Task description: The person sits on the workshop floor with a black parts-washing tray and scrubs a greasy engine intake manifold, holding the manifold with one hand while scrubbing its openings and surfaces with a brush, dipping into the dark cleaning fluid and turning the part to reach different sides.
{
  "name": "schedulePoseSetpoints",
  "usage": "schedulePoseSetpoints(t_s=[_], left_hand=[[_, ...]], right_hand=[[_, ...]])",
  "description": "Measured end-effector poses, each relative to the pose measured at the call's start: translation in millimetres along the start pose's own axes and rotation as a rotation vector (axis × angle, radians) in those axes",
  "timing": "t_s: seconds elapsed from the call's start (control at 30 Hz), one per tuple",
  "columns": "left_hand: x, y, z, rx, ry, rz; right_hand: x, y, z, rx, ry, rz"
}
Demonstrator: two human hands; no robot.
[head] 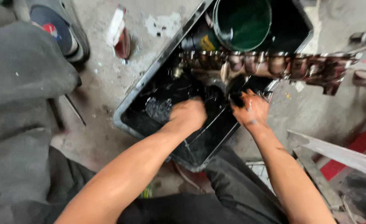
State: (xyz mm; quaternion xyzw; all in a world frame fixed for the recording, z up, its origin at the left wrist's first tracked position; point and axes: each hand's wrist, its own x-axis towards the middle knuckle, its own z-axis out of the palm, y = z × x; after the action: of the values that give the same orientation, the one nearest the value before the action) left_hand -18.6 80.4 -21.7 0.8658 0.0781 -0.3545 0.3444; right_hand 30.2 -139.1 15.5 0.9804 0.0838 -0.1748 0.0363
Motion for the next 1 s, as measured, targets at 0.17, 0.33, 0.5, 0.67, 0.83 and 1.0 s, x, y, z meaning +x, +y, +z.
schedulePoseSetpoints(t_s=[0.17, 0.33, 0.5, 0.67, 0.83, 1.0], left_hand=[[25, 26, 55, -0.336, -0.123, 0.005], [24, 12, 69, 0.292, -0.015, 0.172], [25, 18, 51, 0.227, -0.167, 0.201], [32, 25, 34, 0.282, -0.028, 0.303], [50, 44, 13, 0.477, -0.096, 0.346], [65, 87, 3, 0.900, -0.197, 0.493]], right_hand=[[1, -3, 18, 0.038, -0.010, -0.029], [9, -2, 10, 0.035, -0.176, 0.084], [13, -9, 9, 0.014, -0.071, 0.012], [14, -7, 9, -0.010, -0.123, 0.016], [16, -11, 5, -0.042, -0.171, 0.035], [14, -9, 8, -0.032, -0.186, 0.088]])
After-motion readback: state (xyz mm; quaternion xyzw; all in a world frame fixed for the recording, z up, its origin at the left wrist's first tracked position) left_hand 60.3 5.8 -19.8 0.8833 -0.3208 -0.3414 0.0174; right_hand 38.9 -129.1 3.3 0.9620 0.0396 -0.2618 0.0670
